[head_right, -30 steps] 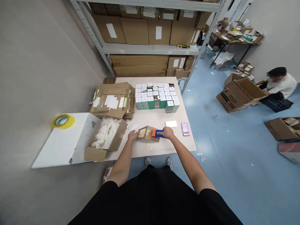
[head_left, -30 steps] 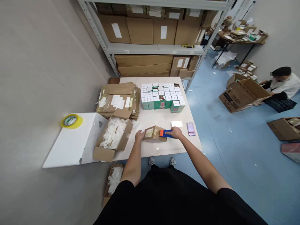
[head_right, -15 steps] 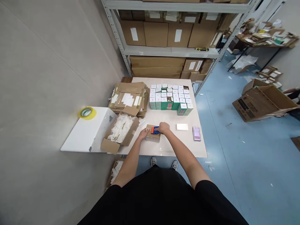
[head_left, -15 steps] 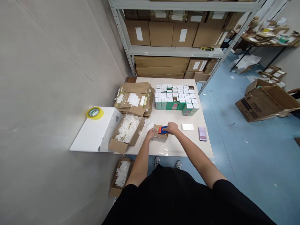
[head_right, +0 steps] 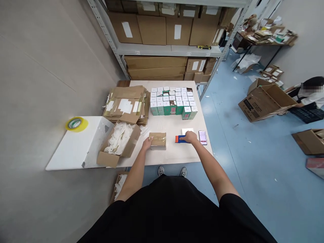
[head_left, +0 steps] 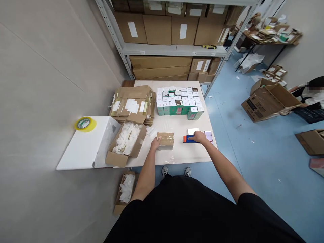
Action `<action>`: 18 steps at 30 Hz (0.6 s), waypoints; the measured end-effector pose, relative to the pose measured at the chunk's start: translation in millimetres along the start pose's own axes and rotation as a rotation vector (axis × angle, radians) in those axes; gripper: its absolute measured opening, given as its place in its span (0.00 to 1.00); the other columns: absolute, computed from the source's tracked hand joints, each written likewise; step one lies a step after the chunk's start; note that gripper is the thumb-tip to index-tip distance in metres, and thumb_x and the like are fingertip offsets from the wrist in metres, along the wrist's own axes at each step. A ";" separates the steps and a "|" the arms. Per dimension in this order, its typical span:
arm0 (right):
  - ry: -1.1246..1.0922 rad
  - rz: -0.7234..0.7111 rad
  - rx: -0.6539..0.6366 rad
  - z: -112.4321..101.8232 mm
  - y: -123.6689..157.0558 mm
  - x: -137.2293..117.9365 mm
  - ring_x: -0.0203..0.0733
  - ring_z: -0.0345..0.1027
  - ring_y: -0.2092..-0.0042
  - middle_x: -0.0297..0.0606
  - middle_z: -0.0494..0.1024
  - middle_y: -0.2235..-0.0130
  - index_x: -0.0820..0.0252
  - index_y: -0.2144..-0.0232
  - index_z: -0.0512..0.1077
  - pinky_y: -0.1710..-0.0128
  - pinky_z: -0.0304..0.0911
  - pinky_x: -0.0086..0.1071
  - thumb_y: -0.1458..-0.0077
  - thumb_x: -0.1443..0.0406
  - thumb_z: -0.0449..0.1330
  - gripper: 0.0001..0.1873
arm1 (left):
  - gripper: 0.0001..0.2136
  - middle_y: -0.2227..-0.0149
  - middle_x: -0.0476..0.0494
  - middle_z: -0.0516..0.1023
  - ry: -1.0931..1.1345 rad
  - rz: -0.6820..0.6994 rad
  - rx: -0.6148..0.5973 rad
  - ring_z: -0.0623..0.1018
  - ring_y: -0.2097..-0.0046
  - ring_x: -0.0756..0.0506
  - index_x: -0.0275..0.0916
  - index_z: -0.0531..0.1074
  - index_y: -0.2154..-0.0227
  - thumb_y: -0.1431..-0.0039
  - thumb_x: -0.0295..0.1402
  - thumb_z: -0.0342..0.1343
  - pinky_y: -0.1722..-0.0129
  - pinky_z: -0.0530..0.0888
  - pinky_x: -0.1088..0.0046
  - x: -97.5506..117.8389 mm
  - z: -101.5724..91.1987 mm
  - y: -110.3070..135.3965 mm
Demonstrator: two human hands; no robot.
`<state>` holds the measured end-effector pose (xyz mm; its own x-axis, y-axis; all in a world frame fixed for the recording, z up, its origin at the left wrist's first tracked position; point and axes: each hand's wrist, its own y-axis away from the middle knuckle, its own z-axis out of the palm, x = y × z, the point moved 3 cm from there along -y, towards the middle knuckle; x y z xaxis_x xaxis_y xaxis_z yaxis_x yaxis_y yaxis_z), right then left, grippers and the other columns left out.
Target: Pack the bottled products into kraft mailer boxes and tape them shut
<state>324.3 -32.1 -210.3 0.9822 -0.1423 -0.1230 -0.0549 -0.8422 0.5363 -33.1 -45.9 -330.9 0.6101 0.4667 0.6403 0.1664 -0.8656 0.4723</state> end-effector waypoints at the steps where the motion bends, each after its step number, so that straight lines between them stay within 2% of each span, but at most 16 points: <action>1: 0.000 0.007 0.014 3.3 0.5 1.6 0.53 0.79 0.56 0.53 0.83 0.57 0.63 0.60 0.81 0.62 0.65 0.33 0.48 0.40 0.68 0.32 | 0.23 0.43 0.32 0.81 0.017 -0.001 0.004 0.77 0.38 0.35 0.37 0.76 0.45 0.28 0.49 0.48 0.40 0.70 0.63 0.1 -0.2 -0.6; 6: -0.013 0.060 0.049 32.4 -2.1 -24.7 0.55 0.79 0.51 0.55 0.83 0.53 0.65 0.54 0.80 0.58 0.68 0.34 0.44 0.46 0.67 0.29 | 0.24 0.42 0.32 0.80 0.092 -0.011 0.013 0.76 0.38 0.35 0.37 0.76 0.45 0.30 0.50 0.51 0.39 0.70 0.63 -1.3 1.3 -1.8; 11: -0.077 0.083 0.036 62.4 -7.7 -53.8 0.54 0.78 0.48 0.55 0.83 0.52 0.63 0.52 0.80 0.55 0.68 0.34 0.41 0.48 0.65 0.26 | 0.24 0.41 0.33 0.80 0.133 -0.029 0.001 0.77 0.38 0.36 0.37 0.75 0.44 0.30 0.51 0.51 0.39 0.70 0.64 -3.5 2.9 -1.8; 18: -0.135 0.091 0.057 76.9 -12.3 -65.1 0.56 0.78 0.48 0.58 0.82 0.52 0.63 0.52 0.80 0.53 0.68 0.36 0.41 0.49 0.66 0.25 | 0.24 0.40 0.33 0.79 0.133 -0.024 -0.009 0.76 0.37 0.36 0.37 0.74 0.42 0.29 0.49 0.50 0.39 0.69 0.64 -2.3 3.6 1.5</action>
<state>247.2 -52.5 -273.1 0.9398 -0.2848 -0.1886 -0.1568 -0.8501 0.5027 -31.5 -48.9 -333.9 0.4975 0.5080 0.7032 0.1728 -0.8524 0.4935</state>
